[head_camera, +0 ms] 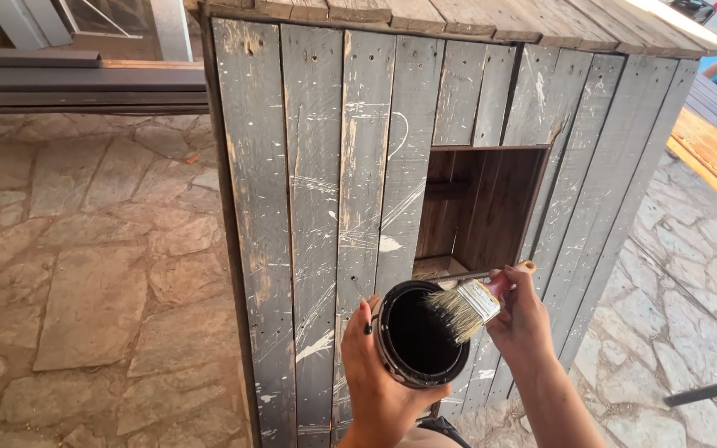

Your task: Painting the interior and exterior of a small wooden structure using a brush and a can of dark paint.

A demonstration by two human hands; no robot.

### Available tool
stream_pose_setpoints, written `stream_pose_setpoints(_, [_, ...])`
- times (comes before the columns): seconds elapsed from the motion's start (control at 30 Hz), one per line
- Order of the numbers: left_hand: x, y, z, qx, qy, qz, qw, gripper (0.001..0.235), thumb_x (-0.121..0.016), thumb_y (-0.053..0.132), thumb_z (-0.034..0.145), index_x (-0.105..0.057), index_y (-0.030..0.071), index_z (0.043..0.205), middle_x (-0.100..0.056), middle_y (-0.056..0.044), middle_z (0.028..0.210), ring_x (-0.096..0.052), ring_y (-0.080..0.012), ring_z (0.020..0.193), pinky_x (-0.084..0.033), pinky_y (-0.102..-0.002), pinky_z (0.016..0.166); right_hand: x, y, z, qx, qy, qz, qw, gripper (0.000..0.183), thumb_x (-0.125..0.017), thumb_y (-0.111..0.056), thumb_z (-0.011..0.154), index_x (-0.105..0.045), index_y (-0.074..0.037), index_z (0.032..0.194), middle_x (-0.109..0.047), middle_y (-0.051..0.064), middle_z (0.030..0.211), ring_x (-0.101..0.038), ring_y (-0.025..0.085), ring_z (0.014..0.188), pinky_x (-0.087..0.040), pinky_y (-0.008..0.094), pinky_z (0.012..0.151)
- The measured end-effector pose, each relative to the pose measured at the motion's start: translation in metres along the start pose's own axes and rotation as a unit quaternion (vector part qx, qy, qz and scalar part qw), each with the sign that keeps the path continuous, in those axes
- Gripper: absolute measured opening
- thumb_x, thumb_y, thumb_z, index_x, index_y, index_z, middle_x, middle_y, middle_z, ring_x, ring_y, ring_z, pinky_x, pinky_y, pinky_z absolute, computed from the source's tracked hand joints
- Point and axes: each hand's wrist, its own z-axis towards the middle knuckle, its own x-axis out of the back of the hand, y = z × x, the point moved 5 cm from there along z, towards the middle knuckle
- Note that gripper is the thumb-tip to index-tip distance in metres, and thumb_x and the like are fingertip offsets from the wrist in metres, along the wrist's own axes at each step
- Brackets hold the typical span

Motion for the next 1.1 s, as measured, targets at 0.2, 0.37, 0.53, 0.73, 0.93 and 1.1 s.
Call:
stream_pose_setpoints(0.2, [-0.005,0.007,0.002,-0.008,0.019,0.023,1.0,0.129,-0.097,0.05,0.059,-0.027,-0.005,0.153,-0.055,-0.023,0.145,-0.054,-0.0411,0.136,-0.043,-0.056,0.118,0.036,0.003,0.046,0.174,-0.08,-0.127,0.973,0.01,-0.053,-0.009,0.102,-0.057,-0.005,0.109,-0.045,0.003,0.07,-0.036,0.006,0.057,-0.028,0.02,0.045])
stream_pose_setpoints(0.37, [-0.028,0.002,-0.002,0.017,0.03,0.061,0.998,0.13,-0.099,0.053,0.057,-0.031,-0.006,0.151,-0.056,-0.024,0.142,-0.055,-0.0407,0.134,-0.045,-0.054,0.116,0.01,-0.028,0.006,0.27,-0.154,-0.054,0.949,0.03,-0.045,-0.021,0.105,-0.058,-0.003,0.085,-0.037,0.005,0.048,-0.03,0.01,0.042,-0.023,0.025,0.042])
stream_pose_setpoints(0.53, [-0.054,-0.007,-0.003,0.056,0.025,0.066,0.996,0.135,-0.098,0.055,0.053,-0.03,-0.001,0.156,-0.054,-0.022,0.145,-0.054,-0.0414,0.136,-0.043,-0.053,0.115,0.016,-0.033,0.038,0.258,-0.152,-0.015,0.954,0.029,-0.046,-0.024,0.107,-0.06,-0.003,0.093,-0.039,0.006,0.051,-0.033,0.012,0.04,-0.025,0.025,0.039])
stream_pose_setpoints(0.73, [-0.096,0.005,0.01,0.052,0.026,0.08,0.995,0.134,-0.098,0.05,0.054,-0.027,0.001,0.157,-0.053,-0.022,0.145,-0.054,-0.0403,0.135,-0.045,-0.053,0.114,0.013,-0.055,0.07,0.226,-0.226,-0.002,0.948,0.031,-0.044,-0.022,0.108,-0.057,-0.002,0.09,-0.041,0.006,0.052,-0.033,0.012,0.041,-0.023,0.026,0.04])
stream_pose_setpoints(0.93, [-0.142,0.011,0.019,0.05,0.057,0.082,0.994,0.138,-0.097,0.048,0.053,-0.024,-0.005,0.157,-0.057,-0.018,0.141,-0.059,-0.0382,0.132,-0.052,-0.048,0.109,0.02,-0.066,0.127,0.13,-0.271,0.076,0.951,0.031,-0.044,-0.021,0.108,-0.062,0.002,0.098,-0.048,0.011,0.057,-0.038,0.016,0.046,-0.028,0.029,0.047])
stream_pose_setpoints(1.1, [-0.171,0.016,0.027,0.043,0.07,0.071,0.994,0.132,-0.097,0.045,0.056,-0.026,-0.011,0.153,-0.058,-0.017,0.136,-0.06,-0.0354,0.131,-0.042,-0.051,0.12,0.027,-0.078,0.17,0.121,-0.317,0.152,0.928,0.027,-0.047,-0.021,0.107,-0.064,0.001,0.105,-0.06,0.019,0.066,-0.05,0.024,0.052,-0.038,0.033,0.051])
